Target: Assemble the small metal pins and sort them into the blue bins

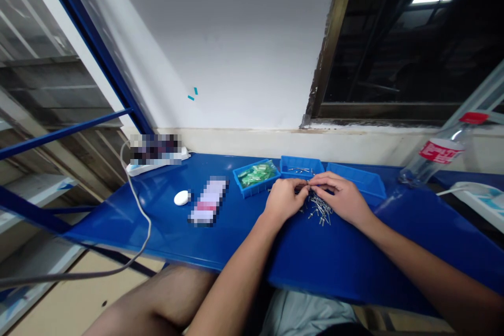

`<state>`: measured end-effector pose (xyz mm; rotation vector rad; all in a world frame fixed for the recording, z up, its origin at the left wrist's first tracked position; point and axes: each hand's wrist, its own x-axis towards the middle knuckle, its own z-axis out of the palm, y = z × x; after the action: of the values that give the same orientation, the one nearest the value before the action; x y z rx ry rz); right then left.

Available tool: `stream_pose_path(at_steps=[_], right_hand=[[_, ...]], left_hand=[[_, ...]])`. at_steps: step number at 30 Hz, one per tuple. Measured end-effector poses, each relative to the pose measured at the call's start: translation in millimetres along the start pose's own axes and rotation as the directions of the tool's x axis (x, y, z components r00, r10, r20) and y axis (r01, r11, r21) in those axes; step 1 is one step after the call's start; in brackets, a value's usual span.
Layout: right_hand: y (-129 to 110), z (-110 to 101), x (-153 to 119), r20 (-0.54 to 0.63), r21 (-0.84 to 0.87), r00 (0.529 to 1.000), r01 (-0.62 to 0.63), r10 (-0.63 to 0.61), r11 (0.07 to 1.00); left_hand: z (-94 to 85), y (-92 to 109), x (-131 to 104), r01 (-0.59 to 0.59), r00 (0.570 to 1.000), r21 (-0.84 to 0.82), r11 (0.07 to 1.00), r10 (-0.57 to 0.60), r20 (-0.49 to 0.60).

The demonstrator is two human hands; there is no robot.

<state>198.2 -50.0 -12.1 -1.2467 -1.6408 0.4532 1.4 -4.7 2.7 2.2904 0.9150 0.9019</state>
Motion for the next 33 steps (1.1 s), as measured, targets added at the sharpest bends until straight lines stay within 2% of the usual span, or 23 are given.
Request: stream_pose_path(at_steps=[7, 13, 15, 21, 26, 33], right_hand=[[2.9, -0.1, -0.8, 0.017, -0.009, 1.000, -0.012, 0.012, 1.000], [6.8, 5.1, -2.8, 0.025, 0.249, 0.982, -0.186, 0.186, 0.950], [8.9, 5.9, -2.5, 0.024, 0.282, 0.973, -0.228, 0.230, 0.932], [14.0, 6.7, -1.2, 0.046, 0.251, 0.966, -0.257, 0.254, 0.933], [7.8, 8.7, -1.9, 0.032, 0.223, 0.980, -0.200, 0.198, 0.954], [0.1, 3.6, -2.4, -0.014, -0.002, 0.996, -0.093, 0.093, 0.996]], left_hand=[[0.3, -1.1, 0.6, 0.006, 1.000, -0.006, 1.000, -0.006, 0.021], [1.7, -5.5, 0.9, -0.009, 1.000, -0.002, 1.000, 0.009, 0.020], [2.4, -6.2, 1.5, -0.013, 0.999, 0.003, 1.000, 0.013, 0.033], [4.6, -8.2, 4.4, -0.026, 1.000, 0.012, 1.000, 0.026, -0.011], [3.9, -5.0, 4.3, -0.051, 0.998, -0.062, 0.997, 0.049, -0.035], [-2.1, 4.5, 0.1, 0.009, 1.000, -0.056, 0.998, -0.008, 0.011]])
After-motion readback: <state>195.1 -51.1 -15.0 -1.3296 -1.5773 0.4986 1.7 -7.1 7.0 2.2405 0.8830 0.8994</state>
